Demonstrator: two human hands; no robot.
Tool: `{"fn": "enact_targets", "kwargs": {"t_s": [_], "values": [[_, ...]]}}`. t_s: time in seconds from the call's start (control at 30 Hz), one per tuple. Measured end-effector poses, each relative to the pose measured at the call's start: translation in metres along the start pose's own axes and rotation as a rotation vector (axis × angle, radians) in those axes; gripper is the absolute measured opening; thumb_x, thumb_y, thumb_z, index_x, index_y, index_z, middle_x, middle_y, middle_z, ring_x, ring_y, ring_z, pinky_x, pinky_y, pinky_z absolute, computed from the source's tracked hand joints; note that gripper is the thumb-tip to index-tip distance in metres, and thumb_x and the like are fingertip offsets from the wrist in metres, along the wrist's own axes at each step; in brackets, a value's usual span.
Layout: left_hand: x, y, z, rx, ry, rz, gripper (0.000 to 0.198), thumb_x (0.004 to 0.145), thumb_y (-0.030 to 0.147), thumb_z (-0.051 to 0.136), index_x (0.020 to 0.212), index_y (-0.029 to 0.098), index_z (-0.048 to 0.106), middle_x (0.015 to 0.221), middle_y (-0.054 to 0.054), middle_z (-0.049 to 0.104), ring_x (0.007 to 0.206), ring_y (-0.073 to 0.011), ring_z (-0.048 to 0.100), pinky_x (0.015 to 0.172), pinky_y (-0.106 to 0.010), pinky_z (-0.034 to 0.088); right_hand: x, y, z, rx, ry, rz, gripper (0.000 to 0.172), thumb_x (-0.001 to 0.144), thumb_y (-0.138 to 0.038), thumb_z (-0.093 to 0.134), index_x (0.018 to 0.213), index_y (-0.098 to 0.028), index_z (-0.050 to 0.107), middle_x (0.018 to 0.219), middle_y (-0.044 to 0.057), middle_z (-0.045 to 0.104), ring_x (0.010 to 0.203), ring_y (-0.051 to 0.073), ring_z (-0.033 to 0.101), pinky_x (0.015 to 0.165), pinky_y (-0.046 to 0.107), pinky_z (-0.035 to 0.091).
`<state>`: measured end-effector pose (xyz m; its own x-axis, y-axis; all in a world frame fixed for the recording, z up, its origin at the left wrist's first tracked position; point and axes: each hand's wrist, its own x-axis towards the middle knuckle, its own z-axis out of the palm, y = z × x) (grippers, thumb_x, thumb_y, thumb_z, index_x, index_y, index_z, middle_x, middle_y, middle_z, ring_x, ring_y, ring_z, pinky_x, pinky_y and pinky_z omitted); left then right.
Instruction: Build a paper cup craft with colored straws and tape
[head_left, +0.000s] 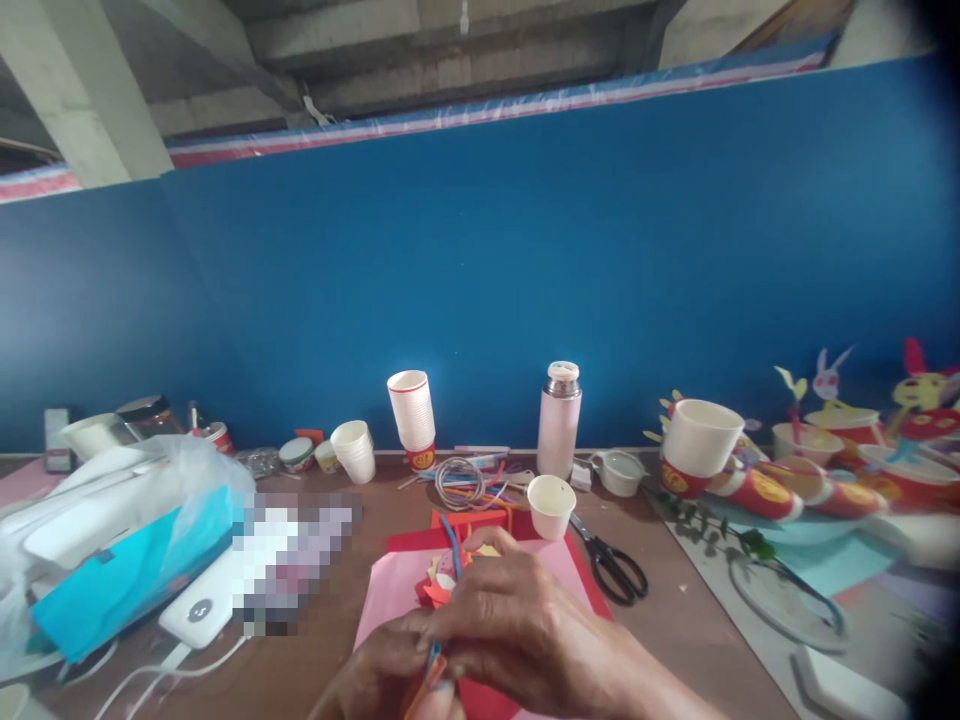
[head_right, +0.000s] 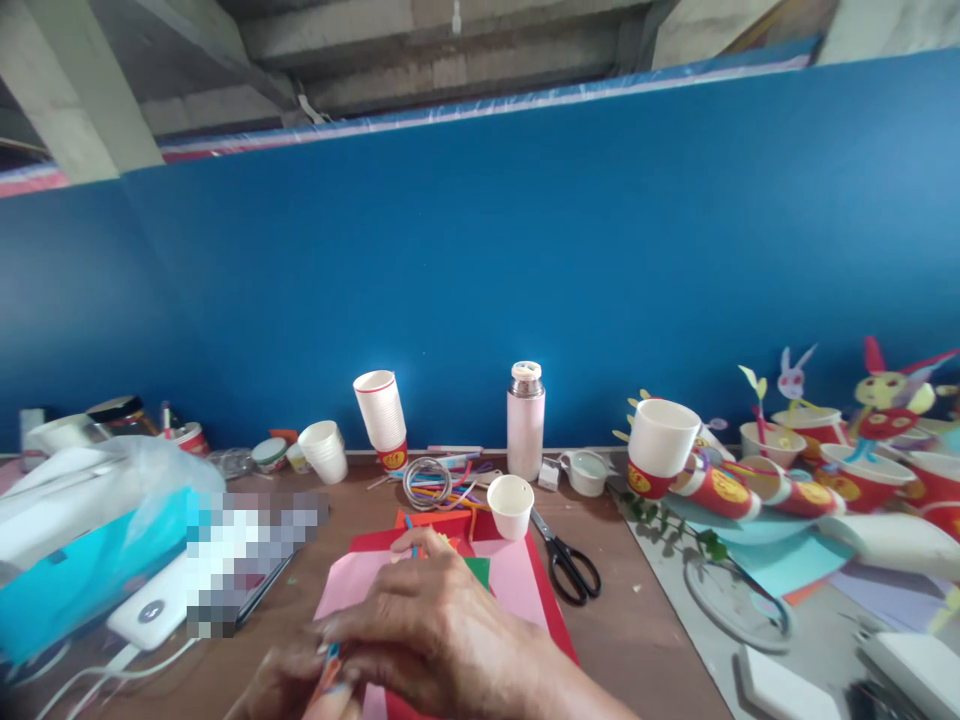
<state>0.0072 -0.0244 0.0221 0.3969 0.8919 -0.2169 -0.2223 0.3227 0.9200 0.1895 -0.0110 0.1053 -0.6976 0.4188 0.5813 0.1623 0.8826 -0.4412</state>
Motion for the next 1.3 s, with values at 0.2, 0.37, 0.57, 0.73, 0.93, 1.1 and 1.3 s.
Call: {"fn": "enact_targets", "kwargs": {"t_s": [0.2,0.37,0.57,0.73,0.93,1.1,1.3], "values": [[-0.002,0.008,-0.008,0.010,-0.102,-0.099,0.021,0.080,0.032,0.059,0.082,0.011,0.063,0.075,-0.004,0.066,0.069,-0.0185,0.063,0.060,-0.031,0.051,-0.001,-0.003,-0.002,0.017,0.076,-0.020,0.017,0.088,-0.026,0.052,0.103,-0.022,0.058,0.083,0.000,0.064,0.074,0.009,0.057,0.081,0.027,0.037],[-0.003,0.011,-0.008,0.030,-0.166,-0.151,0.019,0.080,0.031,0.060,0.080,0.013,0.063,0.072,-0.003,0.066,0.068,-0.0185,0.063,0.060,-0.032,0.051,-0.004,0.000,-0.001,0.037,0.106,-0.056,0.017,0.085,-0.025,0.056,0.102,-0.025,0.056,0.094,-0.001,0.063,0.087,0.009,0.056,0.084,0.026,0.037],[0.006,0.004,0.002,0.038,-0.175,-0.159,0.030,0.084,0.028,0.053,0.112,0.017,0.053,0.113,-0.007,0.057,0.094,-0.0221,0.059,0.076,-0.042,0.050,-0.004,-0.001,-0.005,0.065,0.017,-0.096,0.018,0.088,-0.024,0.051,0.105,-0.024,0.054,0.091,-0.001,0.065,0.082,0.008,0.057,0.089,0.026,0.035],[0.011,0.001,0.008,0.026,-0.189,-0.152,0.030,0.084,0.028,0.053,0.112,0.017,0.053,0.113,-0.008,0.057,0.094,-0.0220,0.058,0.077,-0.042,0.050,-0.004,0.001,-0.009,0.109,0.015,-0.095,0.015,0.088,-0.023,0.050,0.102,-0.022,0.057,0.086,-0.001,0.065,0.078,0.009,0.057,0.082,0.024,0.039],[0.015,0.003,0.010,-0.005,-0.231,-0.154,0.030,0.084,0.027,0.053,0.112,0.017,0.053,0.114,-0.009,0.057,0.094,-0.0215,0.058,0.077,-0.041,0.050,-0.006,0.003,-0.010,0.122,0.019,-0.123,0.013,0.086,-0.022,0.054,0.098,-0.019,0.059,0.087,0.000,0.067,0.080,0.009,0.058,0.085,0.025,0.037],[0.016,0.002,0.007,-0.044,-0.258,-0.142,0.029,0.084,0.029,0.054,0.109,0.015,0.055,0.110,-0.008,0.059,0.090,-0.0210,0.060,0.075,-0.039,0.050,-0.004,0.002,-0.012,0.158,0.029,-0.092,0.011,0.084,-0.021,0.057,0.092,-0.017,0.062,0.086,0.002,0.067,0.080,0.010,0.060,0.085,0.026,0.037],[0.009,0.010,0.011,-0.188,-0.262,-0.121,0.036,0.065,0.045,0.068,0.060,0.009,0.064,0.047,-0.006,0.064,0.038,-0.0119,0.052,0.038,-0.021,0.036,-0.003,0.011,-0.008,0.254,0.055,0.091,0.008,0.077,-0.018,0.063,0.084,-0.015,0.065,0.081,0.002,0.068,0.077,0.011,0.059,0.080,0.026,0.040]]}}
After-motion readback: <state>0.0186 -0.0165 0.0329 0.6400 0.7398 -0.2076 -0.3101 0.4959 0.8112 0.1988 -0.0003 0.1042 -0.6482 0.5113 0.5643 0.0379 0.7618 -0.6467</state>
